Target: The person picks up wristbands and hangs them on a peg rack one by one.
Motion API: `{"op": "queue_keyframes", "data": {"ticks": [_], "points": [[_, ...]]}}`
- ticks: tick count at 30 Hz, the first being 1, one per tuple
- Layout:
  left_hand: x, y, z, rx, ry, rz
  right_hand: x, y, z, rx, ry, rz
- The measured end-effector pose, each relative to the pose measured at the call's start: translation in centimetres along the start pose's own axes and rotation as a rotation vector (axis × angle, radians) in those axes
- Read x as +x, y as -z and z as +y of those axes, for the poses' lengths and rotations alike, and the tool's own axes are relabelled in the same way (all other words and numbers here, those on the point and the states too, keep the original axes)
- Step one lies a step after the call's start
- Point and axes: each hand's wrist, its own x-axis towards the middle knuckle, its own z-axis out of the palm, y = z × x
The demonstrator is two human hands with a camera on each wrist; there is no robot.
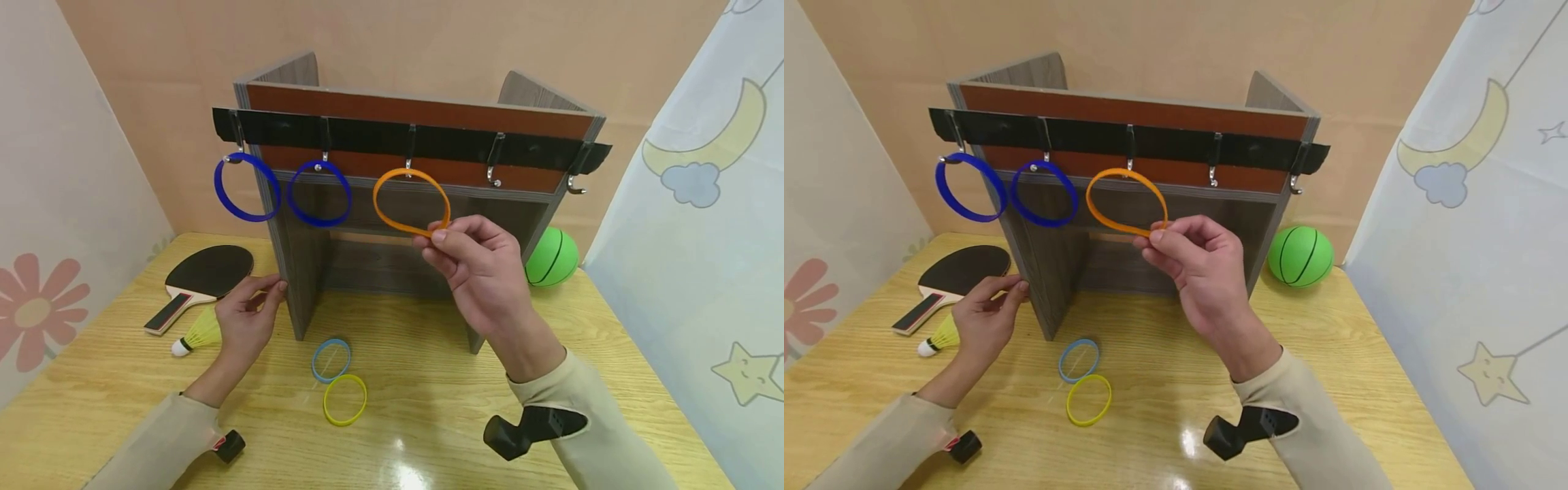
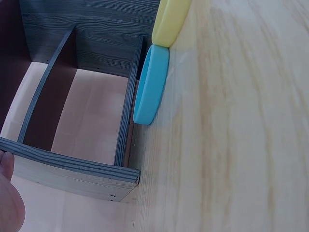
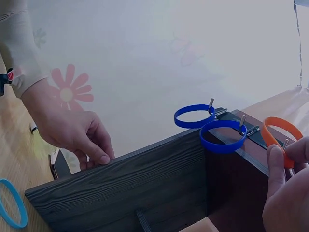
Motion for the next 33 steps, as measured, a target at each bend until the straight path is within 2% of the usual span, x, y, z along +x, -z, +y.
{"op": "queue_keyframes", "data": {"ticks": [5, 11, 19, 33], "points": [[0.0, 0.0, -0.1, 0.01, 0.0, 0.001, 0.5, 0.0, -0.1, 0.022, -0.011, 0.055], [0.0, 0.0, -0.1, -0.007, -0.007, 0.002, 0.9, 0.4, 0.2, 0.045, -0.019, 0.075], [0.0, 0.0, 0.0, -0.006, -0.007, 0.002, 0.8, 0.7, 1.1, -0.027, -0.028, 0.107], [0.0, 0.0, 0.0, -0.004, 0.002, 0.005, 0.8, 1.2, 1.8, -0.073, -0.078, 0.124]]}}
